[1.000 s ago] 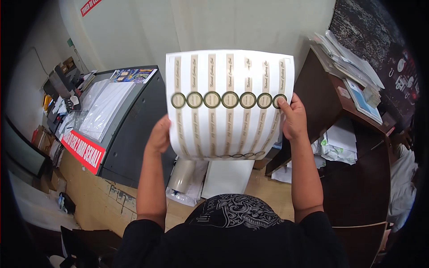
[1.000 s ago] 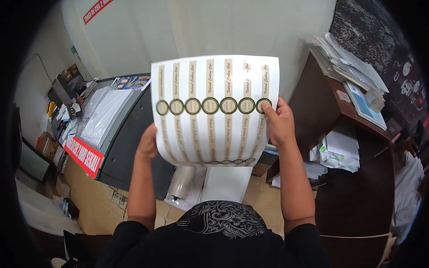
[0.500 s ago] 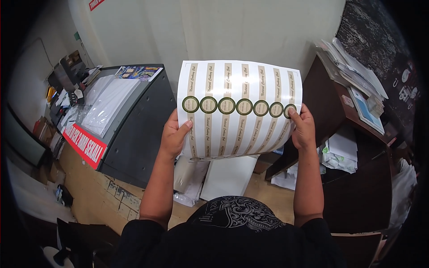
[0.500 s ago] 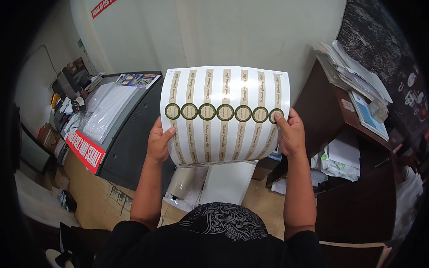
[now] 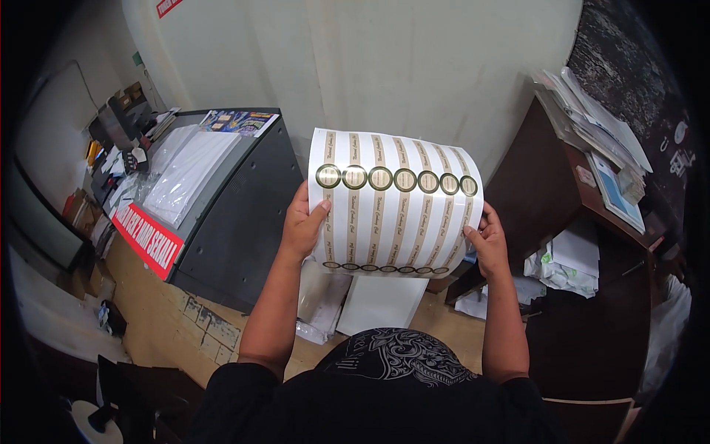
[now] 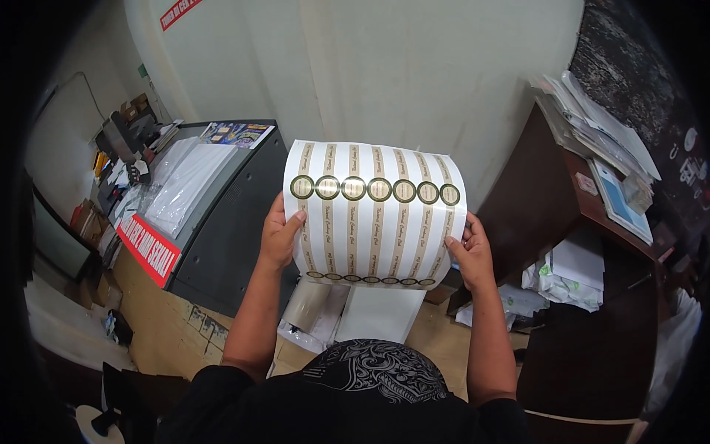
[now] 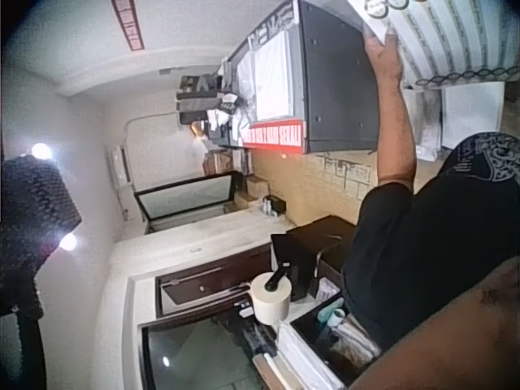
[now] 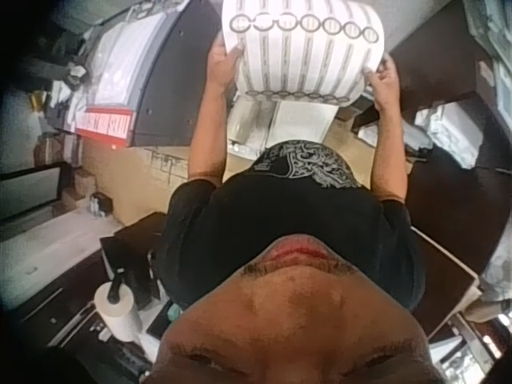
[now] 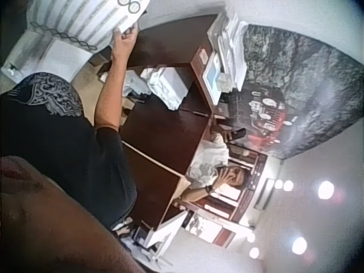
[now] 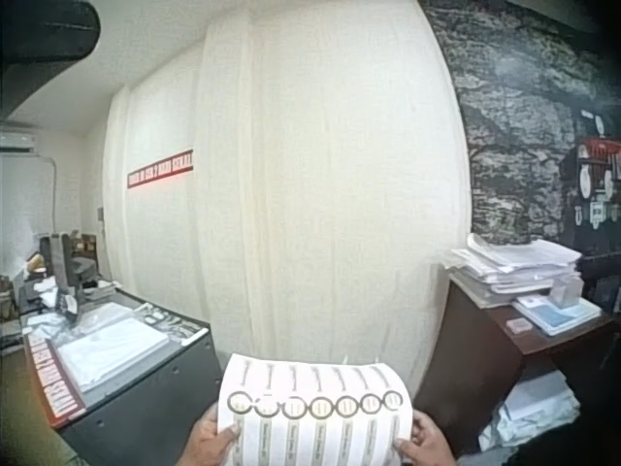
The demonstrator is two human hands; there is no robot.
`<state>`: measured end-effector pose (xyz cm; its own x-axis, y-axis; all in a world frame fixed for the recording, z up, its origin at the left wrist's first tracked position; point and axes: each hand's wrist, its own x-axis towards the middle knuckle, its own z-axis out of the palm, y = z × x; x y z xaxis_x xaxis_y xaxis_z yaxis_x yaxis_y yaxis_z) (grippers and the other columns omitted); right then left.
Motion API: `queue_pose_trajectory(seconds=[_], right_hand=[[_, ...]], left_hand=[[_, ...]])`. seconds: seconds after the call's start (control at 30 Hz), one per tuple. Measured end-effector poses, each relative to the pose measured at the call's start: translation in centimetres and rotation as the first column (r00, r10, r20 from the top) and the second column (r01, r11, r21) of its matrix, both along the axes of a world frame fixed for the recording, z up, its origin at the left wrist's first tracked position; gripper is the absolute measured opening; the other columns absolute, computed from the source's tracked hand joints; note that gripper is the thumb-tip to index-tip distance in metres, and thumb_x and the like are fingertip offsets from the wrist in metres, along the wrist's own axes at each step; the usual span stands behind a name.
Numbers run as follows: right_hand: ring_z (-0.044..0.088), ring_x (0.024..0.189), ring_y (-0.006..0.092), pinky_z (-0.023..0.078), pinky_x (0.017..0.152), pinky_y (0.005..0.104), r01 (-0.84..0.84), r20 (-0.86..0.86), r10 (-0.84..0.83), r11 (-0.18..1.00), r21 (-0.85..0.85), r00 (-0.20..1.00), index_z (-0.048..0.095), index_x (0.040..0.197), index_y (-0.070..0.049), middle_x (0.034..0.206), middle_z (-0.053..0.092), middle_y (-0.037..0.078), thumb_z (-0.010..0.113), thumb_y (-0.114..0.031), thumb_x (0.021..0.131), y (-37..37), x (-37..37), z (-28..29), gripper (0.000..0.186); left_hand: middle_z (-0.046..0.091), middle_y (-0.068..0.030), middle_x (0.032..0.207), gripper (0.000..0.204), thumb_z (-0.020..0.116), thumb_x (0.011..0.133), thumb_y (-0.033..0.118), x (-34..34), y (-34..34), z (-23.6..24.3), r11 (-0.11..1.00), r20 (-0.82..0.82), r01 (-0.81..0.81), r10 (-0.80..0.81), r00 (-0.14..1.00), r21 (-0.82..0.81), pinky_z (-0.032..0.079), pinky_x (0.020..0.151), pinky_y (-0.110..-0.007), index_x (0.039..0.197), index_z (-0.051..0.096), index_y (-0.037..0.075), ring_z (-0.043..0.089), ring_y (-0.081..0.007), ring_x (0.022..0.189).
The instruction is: The recorder prepares a sheet of printed stickers and feeds it into a laminating machine.
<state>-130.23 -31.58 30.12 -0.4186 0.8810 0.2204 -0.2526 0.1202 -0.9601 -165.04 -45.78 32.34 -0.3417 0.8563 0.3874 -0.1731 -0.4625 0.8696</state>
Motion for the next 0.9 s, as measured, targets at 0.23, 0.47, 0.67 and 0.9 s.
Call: queue_pose_trajectory(seconds=[0.23,0.47,0.67,0.9], right_hand=[[0.061,0.118,0.0198,0.047,0.103,0.0343,0.098,-0.045,-0.095,0.992,0.074,0.994,0.031,0.153,-0.002,0.133,0.061,0.015,0.061,0.005,0.088,0.4,0.3,-1.9,0.072],[0.063,0.111,0.0178,0.05,0.095,0.0316,0.371,0.095,-0.372,0.928,0.026,0.923,0.024,0.158,-0.007,0.128,0.062,0.016,0.056,0.008,0.088,1.2,4.0,-5.3,0.079],[0.063,0.107,0.0166,0.049,0.094,0.0304,0.471,0.106,-0.473,0.881,0.051,0.874,0.021,0.16,-0.01,0.12,0.065,0.013,0.058,0.008,0.087,0.0,6.8,-6.0,0.084],[0.064,0.1,0.0156,0.05,0.091,0.03,0.553,0.153,-0.562,0.827,0.099,0.813,0.021,0.16,-0.01,0.113,0.067,0.012,0.06,0.006,0.087,-1.7,8.1,-5.8,0.084]], left_hand=[[0.055,-0.0116,0.139,0.057,0.054,0.097,0.001,0.3,3.1,-0.8,0.999,-0.025,0.041,-0.041,0.999,0.002,0.04,0.109,-0.033,0.15,0.035,-0.001,0.053,-0.0173,0.127],[0.046,-0.0131,0.148,0.07,0.05,0.093,-0.005,4.0,9.7,-2.0,0.99,-0.181,0.136,-0.129,0.975,0.03,0.034,0.113,-0.033,0.157,0.023,0.0,0.046,-0.0191,0.134],[0.04,-0.0146,0.154,0.073,0.047,0.092,-0.007,6.8,10.9,-1.3,0.958,-0.222,0.265,-0.235,0.946,0.115,0.033,0.114,-0.033,0.159,0.019,0.001,0.043,-0.02,0.138],[0.04,-0.0147,0.155,0.073,0.047,0.093,-0.006,8.5,11.5,-1.1,0.966,-0.282,0.248,-0.221,0.934,0.066,0.033,0.114,-0.033,0.159,0.02,0.003,0.043,-0.0201,0.137]])
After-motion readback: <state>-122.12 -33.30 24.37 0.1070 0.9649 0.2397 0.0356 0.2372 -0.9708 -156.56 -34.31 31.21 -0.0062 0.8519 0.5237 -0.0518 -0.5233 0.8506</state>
